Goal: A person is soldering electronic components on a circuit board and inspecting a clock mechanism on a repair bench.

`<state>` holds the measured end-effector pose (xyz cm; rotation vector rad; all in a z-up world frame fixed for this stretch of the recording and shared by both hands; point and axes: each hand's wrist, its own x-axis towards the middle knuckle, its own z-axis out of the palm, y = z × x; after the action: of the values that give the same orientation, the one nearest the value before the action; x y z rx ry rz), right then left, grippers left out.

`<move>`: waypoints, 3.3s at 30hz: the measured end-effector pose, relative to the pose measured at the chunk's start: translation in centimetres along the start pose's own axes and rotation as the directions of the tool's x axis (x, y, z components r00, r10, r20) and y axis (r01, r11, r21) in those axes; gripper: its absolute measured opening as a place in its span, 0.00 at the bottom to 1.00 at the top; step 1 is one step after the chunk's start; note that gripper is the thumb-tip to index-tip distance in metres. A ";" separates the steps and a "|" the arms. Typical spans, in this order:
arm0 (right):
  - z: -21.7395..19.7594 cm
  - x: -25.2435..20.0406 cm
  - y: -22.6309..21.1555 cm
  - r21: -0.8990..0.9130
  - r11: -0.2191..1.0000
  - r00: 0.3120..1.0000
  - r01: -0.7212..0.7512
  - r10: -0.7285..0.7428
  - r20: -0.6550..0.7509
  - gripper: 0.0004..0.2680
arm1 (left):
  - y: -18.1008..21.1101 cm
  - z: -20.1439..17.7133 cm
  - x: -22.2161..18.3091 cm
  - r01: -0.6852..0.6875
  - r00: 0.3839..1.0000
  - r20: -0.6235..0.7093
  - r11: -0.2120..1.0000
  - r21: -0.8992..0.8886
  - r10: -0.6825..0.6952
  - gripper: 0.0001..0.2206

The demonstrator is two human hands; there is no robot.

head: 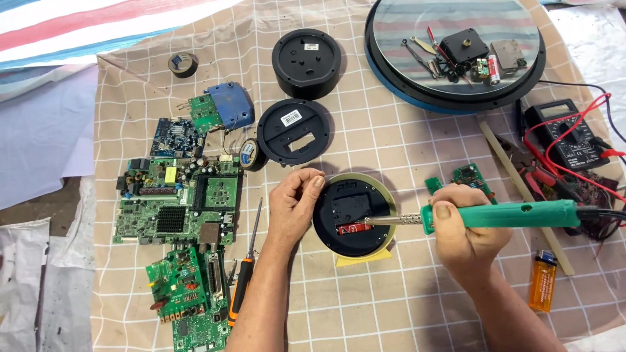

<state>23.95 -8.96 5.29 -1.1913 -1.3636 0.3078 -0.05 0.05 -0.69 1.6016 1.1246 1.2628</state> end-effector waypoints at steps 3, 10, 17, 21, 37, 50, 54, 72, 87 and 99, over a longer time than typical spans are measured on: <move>0.2 -0.1 0.3 0.017 0.999 0.999 0.043 -0.043 0.017 0.02 | 0.0 0.0 0.0 0.001 1.000 0.001 1.000 -0.004 -0.001 0.07; 0.5 -0.8 3.2 0.146 0.981 0.992 0.127 -0.124 -0.030 0.03 | 1.1 0.2 0.3 0.019 0.997 -0.078 0.998 -0.065 -0.024 0.05; 0.5 -0.4 2.6 0.128 0.977 0.986 0.169 -0.170 -0.003 0.03 | 1.0 0.3 0.3 0.009 0.997 -0.080 0.999 -0.052 -0.014 0.05; 0.5 -0.2 2.5 0.135 0.977 0.986 0.166 -0.168 0.006 0.03 | 1.3 0.3 0.3 0.013 0.996 -0.083 0.997 -0.072 -0.019 0.04; -1.6 0.4 0.6 -0.040 0.993 0.988 -0.107 0.102 -0.112 0.04 | 0.1 0.0 0.0 -0.020 1.000 0.005 0.999 0.038 0.020 0.07; -1.0 0.5 0.6 -0.101 0.992 0.997 -0.072 0.075 0.026 0.03 | 0.0 -0.1 0.0 -0.035 0.999 0.002 0.997 0.068 0.035 0.07; -1.1 0.5 1.0 -0.081 0.996 0.998 -0.039 0.042 0.041 0.03 | -0.2 0.0 0.0 -0.031 1.000 0.000 0.998 0.051 0.031 0.07; -14.1 6.1 10.9 -0.160 0.904 0.790 -0.397 0.247 -0.561 0.10 | 0.4 -0.3 0.0 0.059 0.998 0.006 0.994 0.097 -0.060 0.07; -13.8 6.4 8.6 -0.368 0.740 0.798 -0.563 0.371 -0.475 0.20 | -0.4 -0.5 -0.3 0.052 0.998 0.012 0.996 0.079 -0.054 0.07; -13.4 6.3 8.4 -0.485 0.751 0.887 -0.448 0.303 -0.349 0.21 | -0.5 -0.6 -0.3 0.036 0.999 0.011 0.996 0.087 -0.038 0.07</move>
<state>40.79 -6.74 5.40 -1.9418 -0.9970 0.0289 -0.72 -0.06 -1.19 1.6422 1.2102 1.1930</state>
